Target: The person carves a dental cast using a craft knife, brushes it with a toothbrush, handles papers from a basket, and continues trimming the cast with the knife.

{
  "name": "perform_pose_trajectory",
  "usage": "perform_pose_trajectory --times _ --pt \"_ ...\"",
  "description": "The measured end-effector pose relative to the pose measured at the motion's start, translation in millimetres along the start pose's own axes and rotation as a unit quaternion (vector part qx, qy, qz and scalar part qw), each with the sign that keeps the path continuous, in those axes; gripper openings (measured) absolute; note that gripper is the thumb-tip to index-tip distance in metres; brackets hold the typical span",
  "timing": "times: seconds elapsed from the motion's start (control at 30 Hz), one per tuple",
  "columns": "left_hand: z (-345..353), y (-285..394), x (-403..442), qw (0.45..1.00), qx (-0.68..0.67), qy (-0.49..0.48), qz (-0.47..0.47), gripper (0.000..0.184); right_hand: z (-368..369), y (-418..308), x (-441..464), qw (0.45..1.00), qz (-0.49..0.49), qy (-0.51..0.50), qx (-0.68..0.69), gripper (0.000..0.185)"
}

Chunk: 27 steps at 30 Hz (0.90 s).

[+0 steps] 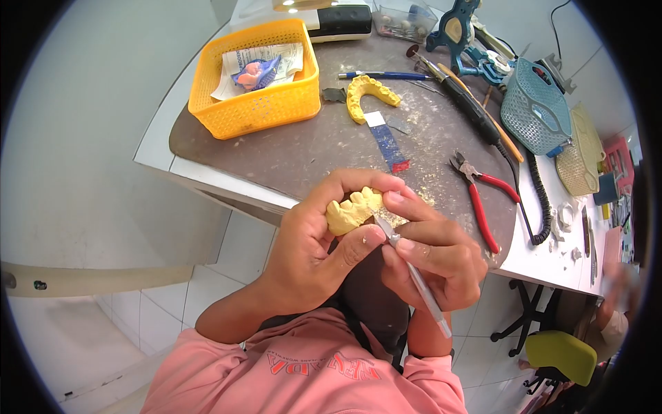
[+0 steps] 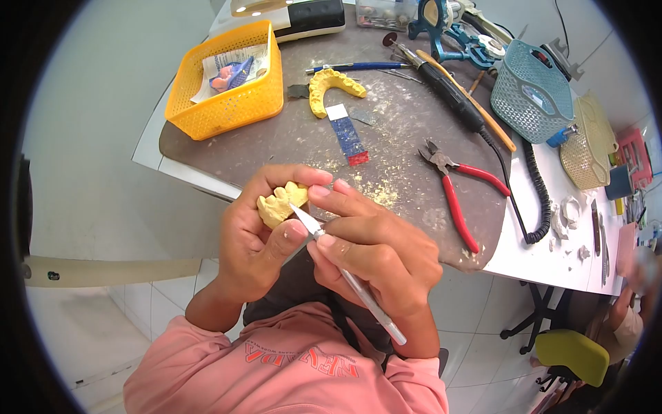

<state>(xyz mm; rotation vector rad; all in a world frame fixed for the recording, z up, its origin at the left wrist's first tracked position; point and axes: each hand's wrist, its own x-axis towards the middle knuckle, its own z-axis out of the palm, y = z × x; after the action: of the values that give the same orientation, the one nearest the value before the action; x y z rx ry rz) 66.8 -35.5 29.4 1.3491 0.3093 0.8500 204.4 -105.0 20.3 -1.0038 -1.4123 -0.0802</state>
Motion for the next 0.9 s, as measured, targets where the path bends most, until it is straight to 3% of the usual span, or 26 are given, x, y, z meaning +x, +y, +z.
perform_pose_trajectory --times 0.47,0.7,0.9 --pt "1.1 -4.6 -4.0 0.999 0.037 0.008 0.017 0.045 -1.9 4.9 -2.1 0.998 -0.049 -0.027 -0.035 0.018" --pt "6.3 -5.3 -3.2 0.996 0.063 0.030 0.057 0.040 -3.3 1.8 -4.0 1.000 -0.009 -0.003 0.004 0.025" --pt "3.2 -2.6 -1.4 0.997 0.071 0.009 0.036 0.052 -6.8 1.1 -0.9 1.000 -0.011 -0.030 0.001 0.026"
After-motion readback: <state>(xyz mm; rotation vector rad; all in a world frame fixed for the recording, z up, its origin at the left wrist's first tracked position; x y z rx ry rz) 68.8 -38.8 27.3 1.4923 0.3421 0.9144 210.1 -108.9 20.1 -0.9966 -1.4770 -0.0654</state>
